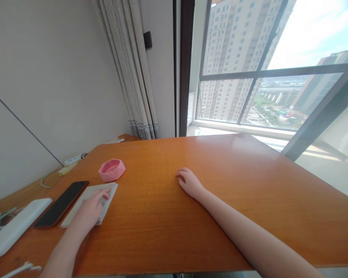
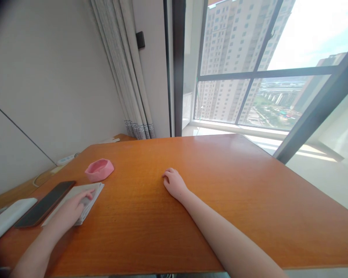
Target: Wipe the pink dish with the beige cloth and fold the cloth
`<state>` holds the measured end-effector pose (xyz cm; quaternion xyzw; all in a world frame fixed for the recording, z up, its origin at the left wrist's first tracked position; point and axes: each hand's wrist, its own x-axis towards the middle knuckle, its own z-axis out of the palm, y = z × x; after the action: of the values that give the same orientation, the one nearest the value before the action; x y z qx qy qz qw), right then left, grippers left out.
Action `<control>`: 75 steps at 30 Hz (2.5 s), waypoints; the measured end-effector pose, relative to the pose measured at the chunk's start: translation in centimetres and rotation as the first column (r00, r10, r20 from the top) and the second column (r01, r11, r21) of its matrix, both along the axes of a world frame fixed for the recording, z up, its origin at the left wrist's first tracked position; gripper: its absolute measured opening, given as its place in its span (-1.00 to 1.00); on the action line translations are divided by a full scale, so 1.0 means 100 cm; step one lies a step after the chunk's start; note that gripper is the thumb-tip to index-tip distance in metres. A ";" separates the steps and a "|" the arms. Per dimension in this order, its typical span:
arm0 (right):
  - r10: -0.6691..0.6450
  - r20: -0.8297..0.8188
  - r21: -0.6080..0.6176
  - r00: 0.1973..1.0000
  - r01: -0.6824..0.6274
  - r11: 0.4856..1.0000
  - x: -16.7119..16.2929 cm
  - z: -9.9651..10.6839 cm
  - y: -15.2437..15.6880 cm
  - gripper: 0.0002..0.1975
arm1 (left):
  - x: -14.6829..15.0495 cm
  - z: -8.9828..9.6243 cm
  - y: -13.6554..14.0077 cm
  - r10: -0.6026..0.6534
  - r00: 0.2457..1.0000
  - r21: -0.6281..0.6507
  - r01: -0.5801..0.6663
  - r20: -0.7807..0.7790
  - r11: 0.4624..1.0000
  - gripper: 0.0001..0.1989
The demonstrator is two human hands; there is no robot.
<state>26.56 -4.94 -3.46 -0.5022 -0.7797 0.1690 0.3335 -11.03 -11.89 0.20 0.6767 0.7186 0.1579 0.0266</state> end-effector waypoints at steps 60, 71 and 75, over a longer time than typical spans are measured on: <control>-0.119 0.418 -0.050 0.901 0.154 0.987 0.001 0.002 0.025 -0.58 | 0.252 -0.022 0.103 -0.429 0.903 0.014 0.429 0.032 0.903 -0.74; -0.113 0.430 -0.057 0.896 0.152 0.987 0.001 0.003 0.025 -0.58 | 0.252 -0.023 0.104 -0.431 0.901 0.002 0.431 0.043 0.902 -0.73; -0.112 0.430 -0.054 0.896 0.149 0.987 0.001 0.003 0.025 -0.58 | 0.252 -0.023 0.104 -0.435 0.900 0.013 0.435 0.037 0.901 -0.73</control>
<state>26.67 -2.45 -3.18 -0.5920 -0.7902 0.0659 0.1444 14.19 -1.50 -2.07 0.8168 0.5486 0.1627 0.0735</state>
